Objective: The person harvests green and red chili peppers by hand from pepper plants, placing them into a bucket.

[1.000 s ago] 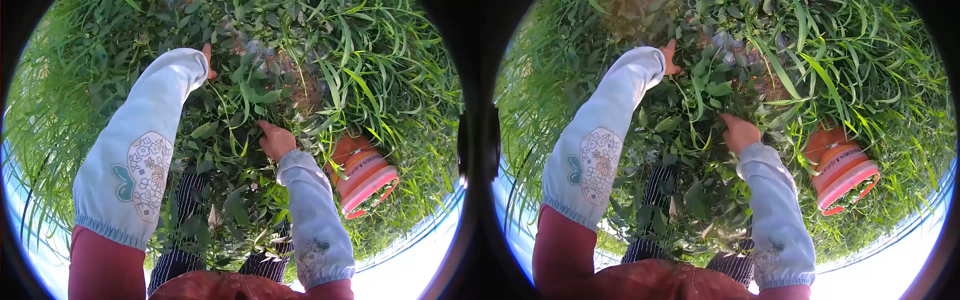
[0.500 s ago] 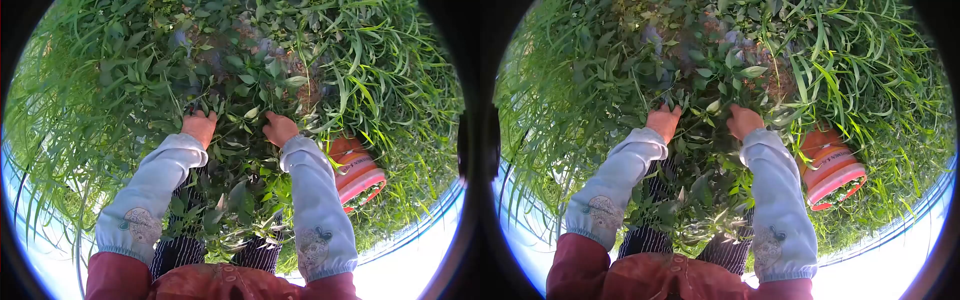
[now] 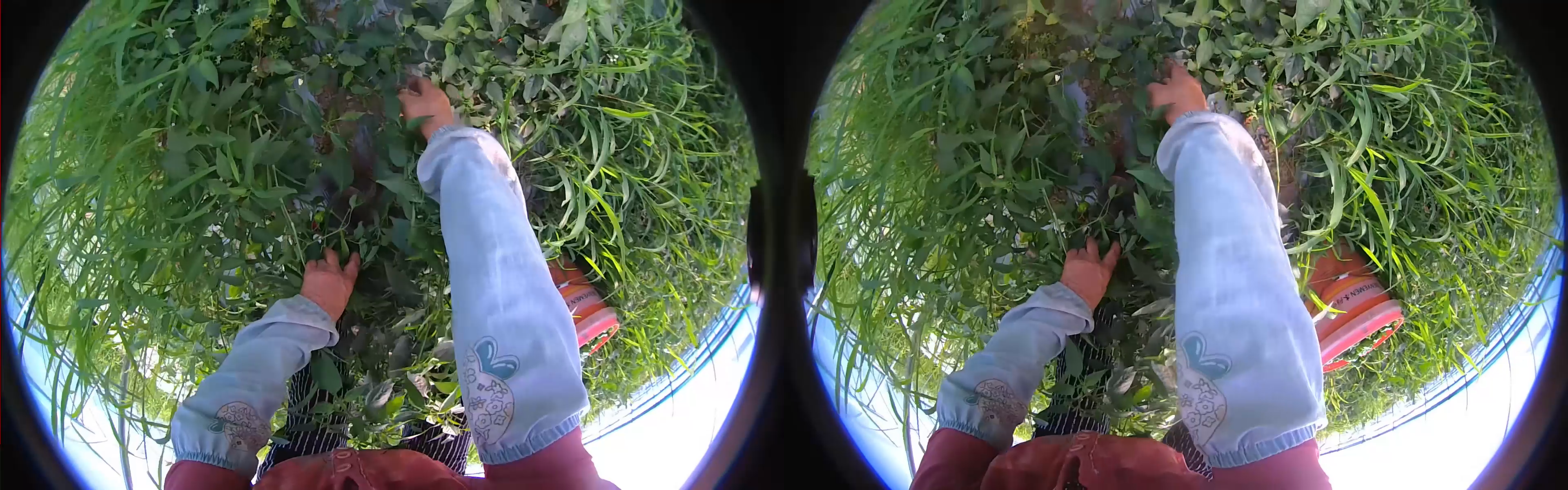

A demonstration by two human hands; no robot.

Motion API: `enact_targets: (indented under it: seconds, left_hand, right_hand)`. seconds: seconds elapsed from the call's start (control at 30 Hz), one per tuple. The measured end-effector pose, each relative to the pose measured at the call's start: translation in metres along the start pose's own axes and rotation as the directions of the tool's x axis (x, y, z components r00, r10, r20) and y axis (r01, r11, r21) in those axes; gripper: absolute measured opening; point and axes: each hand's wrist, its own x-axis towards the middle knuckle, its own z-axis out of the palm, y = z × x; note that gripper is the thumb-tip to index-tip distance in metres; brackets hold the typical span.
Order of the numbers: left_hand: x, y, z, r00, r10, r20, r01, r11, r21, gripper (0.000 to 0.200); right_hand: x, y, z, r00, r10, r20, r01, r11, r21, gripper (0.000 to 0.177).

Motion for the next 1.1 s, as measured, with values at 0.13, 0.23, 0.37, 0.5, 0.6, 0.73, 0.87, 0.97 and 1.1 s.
enact_targets:
  seconds: [0.13, 0.23, 0.37, 0.5, 0.6, 0.73, 0.87, 0.97, 1.1]
  left_hand:
    - [-0.001, -0.004, -0.002, 1.0, 0.008, 0.001, -0.008, 0.999, -0.036, 0.05]
    - [0.002, -0.005, -0.003, 0.999, 0.004, 0.053, 0.0, 0.996, -0.084, 0.049]
    - [0.003, -0.003, 0.003, 0.999, -0.021, -0.045, 0.016, 0.993, -0.118, 0.046]
    - [0.006, -0.001, 0.01, 0.992, -0.025, -0.12, 0.011, 0.993, -0.12, 0.042]
    - [0.007, -0.002, 0.003, 0.989, -0.025, -0.148, 0.006, 0.993, -0.122, 0.039]
    - [0.007, 0.0, 0.003, 0.988, -0.012, -0.152, 0.006, 0.999, -0.043, 0.04]
    - [0.014, -0.013, -0.025, 1.0, -0.023, 0.011, 0.025, 0.968, -0.248, 0.046]
    - [0.016, -0.03, -0.049, 0.993, -0.025, -0.114, -0.027, 0.898, -0.439, 0.049]
    - [0.019, -0.046, -0.088, 0.947, -0.009, -0.32, -0.153, 0.866, -0.477, 0.05]
  right_hand:
    - [0.008, -0.003, 0.035, 0.953, 0.158, 0.257, -0.105, 0.972, -0.21, 0.068]
    - [0.0, 0.001, 0.063, 0.959, 0.071, 0.275, -0.002, 0.969, -0.245, 0.076]
    - [-0.009, -0.006, 0.071, 0.93, 0.202, 0.306, -0.091, 0.935, -0.342, 0.074]
    - [-0.026, 0.005, 0.055, 0.897, 0.007, 0.442, 0.022, 0.998, -0.061, 0.061]
    - [-0.046, 0.035, 0.028, 0.878, 0.012, 0.479, -0.125, 0.971, 0.205, 0.056]
    - [-0.089, 0.058, -0.005, 0.853, 0.057, 0.519, -0.219, 0.941, 0.257, 0.052]
    - [-0.116, 0.077, -0.012, 0.834, 0.004, 0.552, -0.226, 0.915, 0.335, 0.048]
    - [-0.133, 0.077, -0.014, 0.84, -0.111, 0.531, -0.077, 0.944, 0.32, 0.042]
    - [-0.136, 0.118, 0.008, 0.864, -0.239, 0.443, -0.08, 0.804, 0.589, 0.033]
